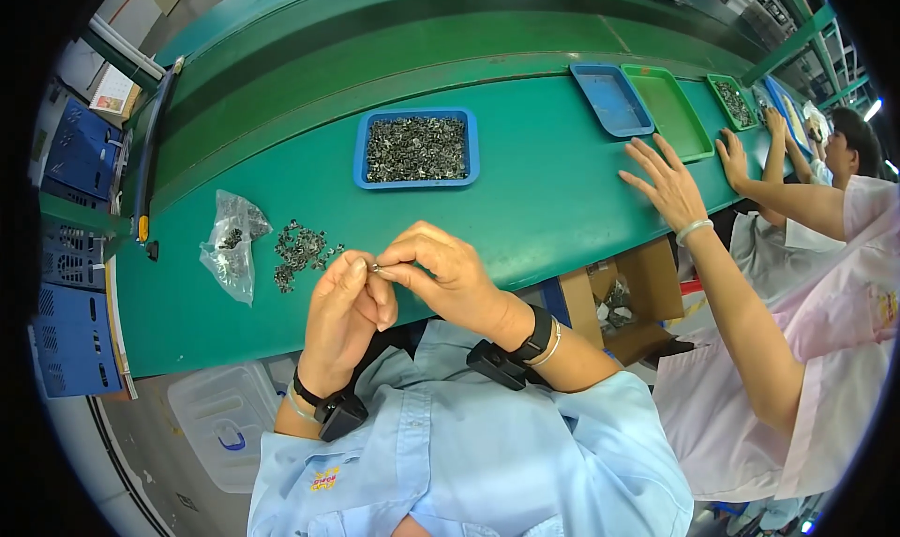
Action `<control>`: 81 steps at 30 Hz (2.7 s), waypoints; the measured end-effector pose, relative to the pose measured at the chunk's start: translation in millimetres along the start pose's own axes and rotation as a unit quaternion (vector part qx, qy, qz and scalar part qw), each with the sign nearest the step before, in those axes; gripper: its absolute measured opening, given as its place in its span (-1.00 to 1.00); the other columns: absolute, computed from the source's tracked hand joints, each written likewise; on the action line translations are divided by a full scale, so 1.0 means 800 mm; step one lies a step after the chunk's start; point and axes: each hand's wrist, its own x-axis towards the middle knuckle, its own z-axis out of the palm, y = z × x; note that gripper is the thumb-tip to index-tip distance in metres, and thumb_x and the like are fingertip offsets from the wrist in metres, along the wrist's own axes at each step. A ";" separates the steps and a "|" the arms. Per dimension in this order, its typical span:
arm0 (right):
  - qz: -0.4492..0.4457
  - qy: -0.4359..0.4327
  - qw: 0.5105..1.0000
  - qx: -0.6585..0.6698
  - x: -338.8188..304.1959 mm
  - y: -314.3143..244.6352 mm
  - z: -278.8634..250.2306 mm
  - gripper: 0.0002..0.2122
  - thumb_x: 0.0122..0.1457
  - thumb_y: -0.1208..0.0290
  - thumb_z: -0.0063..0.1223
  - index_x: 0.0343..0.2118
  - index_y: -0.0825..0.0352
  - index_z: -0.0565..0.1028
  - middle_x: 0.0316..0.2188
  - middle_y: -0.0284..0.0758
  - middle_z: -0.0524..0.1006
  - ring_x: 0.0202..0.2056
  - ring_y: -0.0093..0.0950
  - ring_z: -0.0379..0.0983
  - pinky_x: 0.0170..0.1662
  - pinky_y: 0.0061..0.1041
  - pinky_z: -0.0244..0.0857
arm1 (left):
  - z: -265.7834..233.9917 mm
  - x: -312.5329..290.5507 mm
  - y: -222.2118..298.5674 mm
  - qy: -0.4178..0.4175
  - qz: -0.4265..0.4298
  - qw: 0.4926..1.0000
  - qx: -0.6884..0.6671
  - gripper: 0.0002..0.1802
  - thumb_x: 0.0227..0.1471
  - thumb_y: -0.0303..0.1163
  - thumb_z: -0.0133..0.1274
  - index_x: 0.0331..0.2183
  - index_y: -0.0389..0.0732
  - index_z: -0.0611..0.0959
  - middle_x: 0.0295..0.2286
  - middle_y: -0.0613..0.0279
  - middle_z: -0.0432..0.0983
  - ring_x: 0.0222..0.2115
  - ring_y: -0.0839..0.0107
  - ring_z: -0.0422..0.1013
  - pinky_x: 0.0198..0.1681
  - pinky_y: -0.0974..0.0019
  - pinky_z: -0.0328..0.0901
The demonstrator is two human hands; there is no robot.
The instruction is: The person picks up a small metal component from the table, inspects it with both hands, and places it into a blue tray, repeating this process for several pieces.
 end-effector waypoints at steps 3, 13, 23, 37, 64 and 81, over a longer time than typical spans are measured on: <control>-0.008 0.004 1.000 -0.019 -0.002 -0.002 0.000 -0.87 0.02 0.58 0.16 -0.35 0.31 0.50 -0.43 -0.36 0.51 -0.37 -0.46 0.45 -0.36 -0.54 0.37 | 0.001 -0.002 0.000 0.006 -0.003 1.000 -0.004 -0.82 0.21 -0.27 -0.11 -0.30 -0.19 0.45 -0.58 0.25 0.42 -0.61 0.51 0.33 -0.57 0.49 0.19; -0.015 0.002 0.999 -0.035 -0.008 0.001 0.002 -0.87 0.01 0.56 0.16 -0.36 0.30 0.48 -0.44 -0.35 0.51 -0.38 -0.44 0.45 -0.37 -0.53 0.37 | -0.004 0.002 -0.007 0.010 -0.013 0.999 -0.029 -0.87 0.15 -0.34 -0.01 -0.32 -0.19 0.45 -0.61 0.24 0.43 -0.64 0.49 0.33 -0.60 0.48 0.19; 0.005 -0.028 1.000 -0.012 -0.009 0.005 -0.001 -0.87 0.00 0.56 0.17 -0.36 0.29 0.49 -0.44 -0.33 0.50 -0.39 -0.43 0.46 -0.38 -0.53 0.36 | -0.014 0.007 -0.016 -0.026 -0.034 0.995 -0.087 -0.87 0.13 -0.35 0.02 -0.35 -0.18 0.45 -0.64 0.22 0.42 -0.66 0.46 0.33 -0.61 0.45 0.20; 0.006 -0.002 0.976 -0.217 0.076 0.046 -0.026 -0.89 0.02 0.57 0.11 -0.36 0.34 0.51 -0.39 -0.28 0.49 -0.32 -0.32 0.45 -0.27 -0.42 0.33 | -0.055 -0.020 0.010 0.117 -0.007 0.993 0.006 -0.80 0.18 -0.35 -0.09 -0.19 -0.25 0.46 -0.54 0.23 0.46 -0.66 0.50 0.33 -0.63 0.48 0.21; -0.021 -0.198 0.972 -0.121 0.063 0.020 0.037 -0.85 -0.03 0.51 0.20 -0.37 0.30 0.51 -0.40 -0.31 0.45 -0.36 -0.36 0.42 -0.32 -0.46 0.35 | -0.064 -0.011 0.031 0.118 -0.023 0.992 0.050 -0.79 0.15 -0.34 -0.01 -0.23 -0.28 0.49 -0.58 0.26 0.46 -0.69 0.57 0.32 -0.69 0.53 0.19; 0.030 -0.127 0.986 -0.107 0.036 0.033 0.038 -0.86 0.00 0.52 0.18 -0.34 0.31 0.51 -0.39 -0.32 0.47 -0.34 -0.40 0.44 -0.32 -0.48 0.36 | -0.055 -0.005 0.027 0.131 -0.052 0.989 0.050 -0.80 0.16 -0.37 -0.02 -0.22 -0.29 0.50 -0.60 0.29 0.44 -0.70 0.61 0.29 -0.69 0.56 0.15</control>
